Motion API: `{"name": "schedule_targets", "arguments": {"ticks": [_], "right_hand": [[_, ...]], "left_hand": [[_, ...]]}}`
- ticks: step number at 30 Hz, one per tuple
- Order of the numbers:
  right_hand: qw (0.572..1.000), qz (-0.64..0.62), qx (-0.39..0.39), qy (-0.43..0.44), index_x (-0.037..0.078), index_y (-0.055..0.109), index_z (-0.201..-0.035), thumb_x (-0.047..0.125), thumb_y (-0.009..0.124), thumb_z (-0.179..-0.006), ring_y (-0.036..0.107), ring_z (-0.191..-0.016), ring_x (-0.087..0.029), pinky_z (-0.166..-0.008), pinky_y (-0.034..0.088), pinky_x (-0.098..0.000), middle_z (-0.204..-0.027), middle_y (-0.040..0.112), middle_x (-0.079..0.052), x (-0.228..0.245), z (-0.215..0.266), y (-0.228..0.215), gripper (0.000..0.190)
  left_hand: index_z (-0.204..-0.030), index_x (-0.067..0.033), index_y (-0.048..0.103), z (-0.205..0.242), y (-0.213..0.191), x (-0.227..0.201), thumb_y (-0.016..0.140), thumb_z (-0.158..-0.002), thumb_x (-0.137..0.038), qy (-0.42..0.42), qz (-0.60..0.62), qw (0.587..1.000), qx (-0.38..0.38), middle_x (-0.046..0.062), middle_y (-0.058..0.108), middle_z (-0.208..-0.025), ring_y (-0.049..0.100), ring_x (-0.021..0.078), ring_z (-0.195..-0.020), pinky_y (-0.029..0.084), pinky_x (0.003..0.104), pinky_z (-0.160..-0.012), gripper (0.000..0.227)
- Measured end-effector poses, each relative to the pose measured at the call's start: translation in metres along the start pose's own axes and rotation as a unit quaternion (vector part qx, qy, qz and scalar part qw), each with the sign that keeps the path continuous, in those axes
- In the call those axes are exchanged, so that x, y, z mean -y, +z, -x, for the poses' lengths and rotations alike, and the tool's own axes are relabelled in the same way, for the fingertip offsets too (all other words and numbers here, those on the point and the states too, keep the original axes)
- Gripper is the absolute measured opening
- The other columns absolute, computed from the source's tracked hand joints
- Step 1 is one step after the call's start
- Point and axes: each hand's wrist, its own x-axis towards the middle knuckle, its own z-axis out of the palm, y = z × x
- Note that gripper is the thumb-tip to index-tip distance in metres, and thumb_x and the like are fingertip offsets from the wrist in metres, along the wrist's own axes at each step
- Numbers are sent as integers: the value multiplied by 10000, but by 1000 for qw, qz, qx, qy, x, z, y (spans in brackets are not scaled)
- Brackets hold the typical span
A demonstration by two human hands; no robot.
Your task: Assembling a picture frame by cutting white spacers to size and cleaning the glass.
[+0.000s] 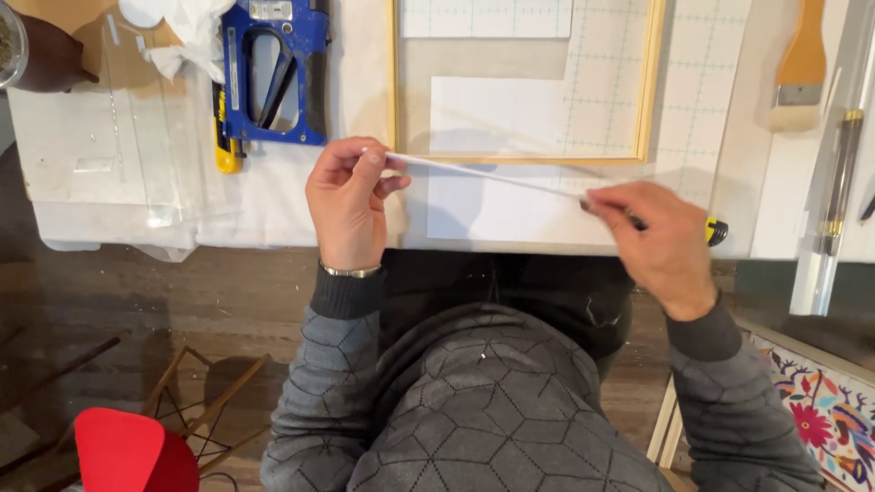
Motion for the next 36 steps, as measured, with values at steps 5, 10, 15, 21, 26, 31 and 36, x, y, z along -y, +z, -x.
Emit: {"name": "schedule_targets", "arguments": {"ticks": [5, 10, 15, 21, 26, 31, 36], "right_hand": [[994, 62, -75, -46, 15, 749, -1086, 32, 744, -1044, 730, -941, -234, -832, 568, -313, -1028, 745, -118, -36, -47, -18, 45], [988, 86, -75, -102, 14, 752, -1098, 11, 727, -1063, 731, -928, -213, -858, 571, -324, -1048, 742, -115, -72, -111, -21, 43], [973, 148, -73, -160, 31, 762, -1081, 34, 759, -1065, 689, -892, -229, -780, 531, -322, -993, 730, -85, -84, -148, -14, 16], [954, 184, -88, -221, 1, 753, -1003, 1, 773, -945, 673, -833, -259, -724, 522, -358, -933, 709, -105, -55, -172, -16, 61], [961, 151, -90, -212, 16, 740, -1055, -2, 748, -985, 691, -947, -241, -822, 547, -345, -1005, 706, -95, -78, -173, -8, 73], [958, 170, -93, -211, 44, 753, -1073, 15, 748, -989, 683, -954, -230, -880, 554, -350, -1066, 707, -70, -96, -178, 3, 89], [945, 203, -109, -233, 64, 758, -1033, 8, 763, -958, 640, -1011, -249, -919, 537, -366, -1059, 698, -53, -105, -186, 6, 94]], "left_hand": [[-1139, 17, 675, -73, 0, -2, 679, -1011, 13, 65, -158, 985, 4, 87, 718, -1034, 717, 184, -911, 625, 322, -770, 128], [-1302, -16, 600, -160, -6, 7, 738, -985, 27, 247, -356, 897, 90, 89, 668, -1279, 666, 197, -1137, 593, 300, -895, 349], [-1342, -35, 570, -199, 2, 27, 757, -917, 41, 350, -501, 778, 143, 93, 618, -1236, 641, 219, -1109, 564, 338, -974, 471], [-1229, -61, 622, -210, 4, 32, 758, -970, 0, 296, -454, 828, 143, 27, 672, -1077, 670, 157, -922, 593, 289, -862, 299], [-1195, -69, 642, -205, 15, 30, 761, -928, -8, 320, -478, 809, 123, 32, 671, -1050, 648, 140, -865, 577, 279, -802, 299], [-1163, -90, 668, -208, 17, 36, 761, -929, -22, 320, -487, 808, 87, 24, 678, -1021, 638, 138, -825, 573, 283, -765, 261], [-1092, -91, 697, -207, 21, 39, 773, -904, -25, 316, -490, 811, 46, 18, 678, -958, 647, 136, -801, 562, 292, -754, 214]]}}
